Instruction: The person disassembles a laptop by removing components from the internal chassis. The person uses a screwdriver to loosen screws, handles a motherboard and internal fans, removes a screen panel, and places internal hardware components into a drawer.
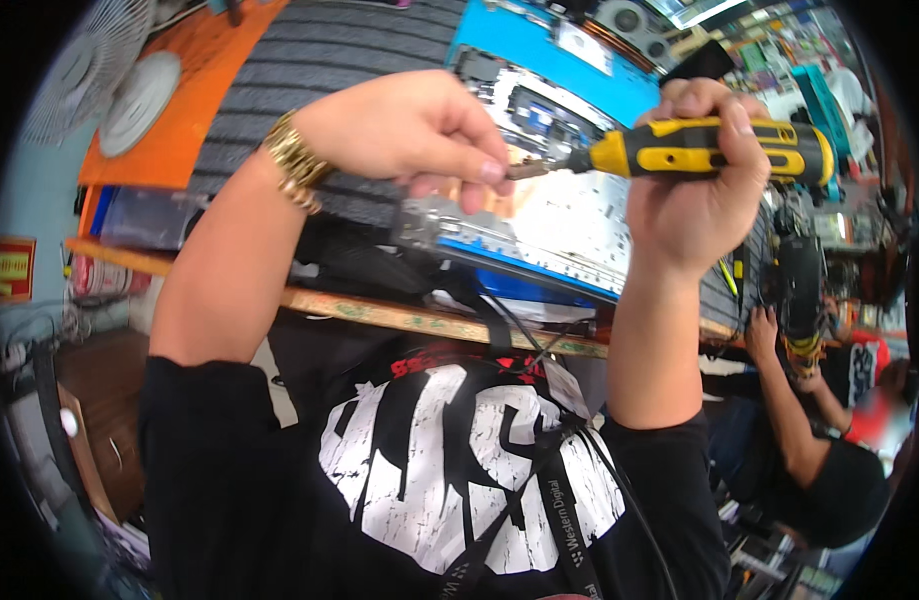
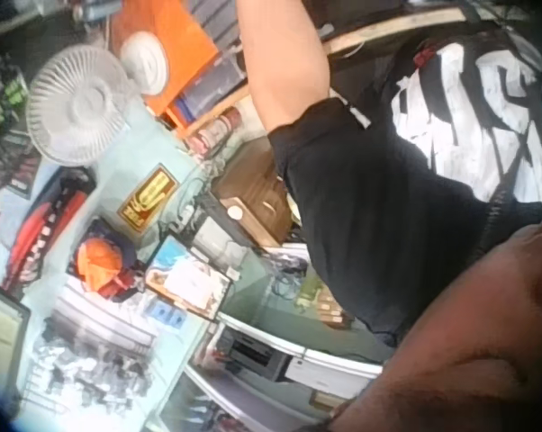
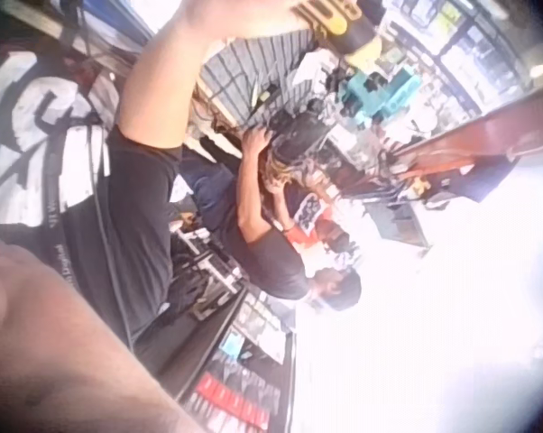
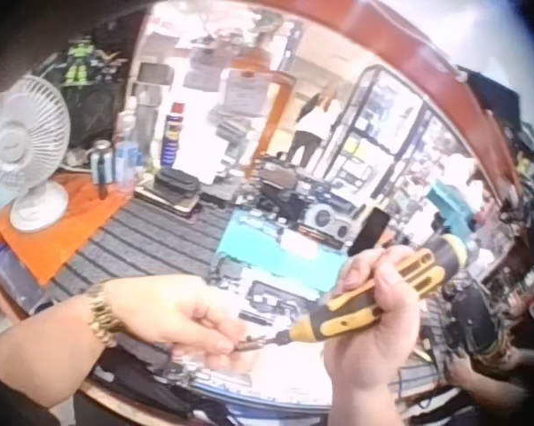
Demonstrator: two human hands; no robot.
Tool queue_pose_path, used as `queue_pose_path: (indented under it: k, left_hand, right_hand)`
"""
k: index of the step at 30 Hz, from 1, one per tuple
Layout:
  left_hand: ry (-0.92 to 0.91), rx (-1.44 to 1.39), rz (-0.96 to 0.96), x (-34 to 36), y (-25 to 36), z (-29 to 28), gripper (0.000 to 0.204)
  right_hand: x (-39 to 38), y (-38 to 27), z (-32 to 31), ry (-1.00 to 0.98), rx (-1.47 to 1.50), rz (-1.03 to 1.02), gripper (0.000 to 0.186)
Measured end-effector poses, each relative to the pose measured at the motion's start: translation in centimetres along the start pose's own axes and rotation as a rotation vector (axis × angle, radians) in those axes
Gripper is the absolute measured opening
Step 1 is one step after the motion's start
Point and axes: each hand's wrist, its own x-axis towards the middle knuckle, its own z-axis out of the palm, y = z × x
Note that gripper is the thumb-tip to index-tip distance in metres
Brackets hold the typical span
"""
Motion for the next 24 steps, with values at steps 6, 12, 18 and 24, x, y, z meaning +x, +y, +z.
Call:
queue_pose_path:
  k: [6, 12, 18, 24]
  left_hand:
    - [0.225, 0.005, -0.105, 0.2, 0.1, 0.7, 0.018]
    - [0.382, 0.112, -0.046, 0.7, -1.5, 0.4, 0.014]
    - [0.421, 0.274, 0.154, 4.5, 1.4, 8.0, 0.012]
    - [0.141, 0.620, 0.502, 11.1, 3.1, 19.3, 0.008]
  right_hand:
    - [0.8, -7.9, -5.5, 0.003, -0.121, -0.079, 0.014]
    - [-4.7, -13.4, -13.4, 0.155, -0.463, -0.114, 0.024]
    - [-9.3, -13.6, -16.8, 0.195, -0.586, -0.119, 0.031]
    - [-11.0, -13.8, -18.9, 0.283, -0.494, -0.045, 0.029]
